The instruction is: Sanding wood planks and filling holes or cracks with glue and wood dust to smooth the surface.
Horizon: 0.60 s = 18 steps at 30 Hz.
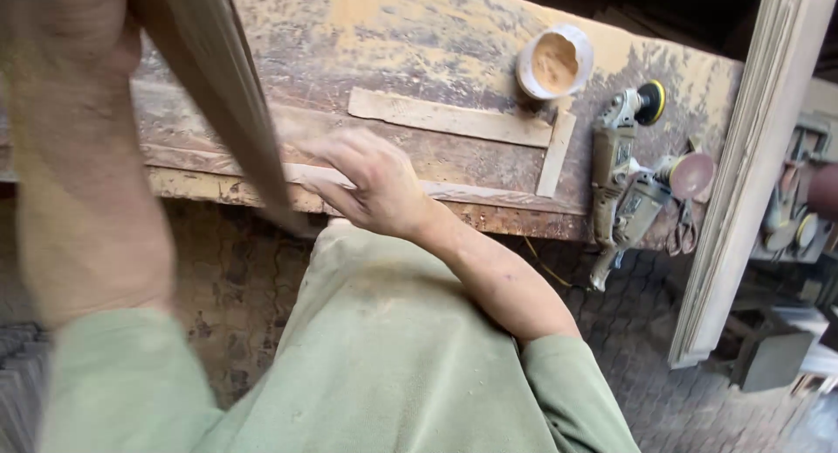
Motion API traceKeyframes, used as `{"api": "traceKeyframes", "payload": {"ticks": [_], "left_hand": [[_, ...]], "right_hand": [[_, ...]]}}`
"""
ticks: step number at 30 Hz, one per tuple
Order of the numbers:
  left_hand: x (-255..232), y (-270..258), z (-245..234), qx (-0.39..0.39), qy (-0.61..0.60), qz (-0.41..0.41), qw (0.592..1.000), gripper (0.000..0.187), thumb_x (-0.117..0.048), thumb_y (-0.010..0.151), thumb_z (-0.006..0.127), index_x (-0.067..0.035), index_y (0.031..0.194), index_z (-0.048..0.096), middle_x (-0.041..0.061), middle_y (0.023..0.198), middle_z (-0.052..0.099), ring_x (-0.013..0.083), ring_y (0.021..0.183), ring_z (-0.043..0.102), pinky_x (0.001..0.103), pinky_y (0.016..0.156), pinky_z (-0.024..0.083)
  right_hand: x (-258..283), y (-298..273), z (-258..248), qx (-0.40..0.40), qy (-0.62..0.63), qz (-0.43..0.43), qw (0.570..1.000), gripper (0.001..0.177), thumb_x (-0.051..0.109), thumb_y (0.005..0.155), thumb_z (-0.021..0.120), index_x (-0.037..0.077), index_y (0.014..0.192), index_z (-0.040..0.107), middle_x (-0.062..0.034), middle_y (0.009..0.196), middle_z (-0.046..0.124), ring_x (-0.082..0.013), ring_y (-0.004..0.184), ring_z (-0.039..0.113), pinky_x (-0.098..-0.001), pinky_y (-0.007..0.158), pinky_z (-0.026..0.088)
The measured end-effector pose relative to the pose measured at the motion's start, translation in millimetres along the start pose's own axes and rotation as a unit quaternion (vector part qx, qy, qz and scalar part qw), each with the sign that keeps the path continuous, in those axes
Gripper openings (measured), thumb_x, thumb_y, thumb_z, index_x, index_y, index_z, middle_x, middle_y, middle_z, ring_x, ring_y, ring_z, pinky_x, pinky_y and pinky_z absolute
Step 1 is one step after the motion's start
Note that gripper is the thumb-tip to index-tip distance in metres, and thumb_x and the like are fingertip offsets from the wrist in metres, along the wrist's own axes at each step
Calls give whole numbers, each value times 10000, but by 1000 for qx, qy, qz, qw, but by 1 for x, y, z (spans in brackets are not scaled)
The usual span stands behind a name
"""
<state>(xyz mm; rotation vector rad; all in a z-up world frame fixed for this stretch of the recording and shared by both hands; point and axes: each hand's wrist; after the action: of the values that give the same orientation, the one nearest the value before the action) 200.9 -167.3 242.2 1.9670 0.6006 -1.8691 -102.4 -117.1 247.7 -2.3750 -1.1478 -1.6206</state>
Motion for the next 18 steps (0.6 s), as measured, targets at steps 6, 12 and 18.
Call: {"api": "traceKeyframes", "payload": {"ticks": [6,12,18], "left_hand": [[38,-24,27,240,461,197,831,820,-941,843,1005,-190,907,680,24,744,599,216,826,680,302,754,541],[168,-57,23,352,634,278,630,715,-978,706,598,-266,738,659,-1,625,669,191,727,762,319,617,538],[280,-34,20,411,675,206,577,752,-994,710,492,-331,973,732,-3,763,749,219,837,785,373,717,589]], "right_hand": [[-50,-184,-50,-4,-10,314,949,327,279,966,732,72,1217,710,-212,1047,729,-438,1016,697,-522,883,546],[-65,-425,-75,-80,-112,703,698,428,412,906,745,152,1246,739,-151,1199,744,-365,1184,657,-492,1048,519],[-81,-573,-23,-139,0,825,547,415,386,824,853,241,1204,768,-95,1041,795,-203,965,760,-329,865,608]]}}
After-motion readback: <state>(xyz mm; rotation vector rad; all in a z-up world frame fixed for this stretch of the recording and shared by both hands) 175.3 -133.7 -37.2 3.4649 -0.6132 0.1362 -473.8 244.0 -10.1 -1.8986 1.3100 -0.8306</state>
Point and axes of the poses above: each hand's wrist, its own y-axis towards the middle knuckle, its own z-axis out of the palm, x = y × z
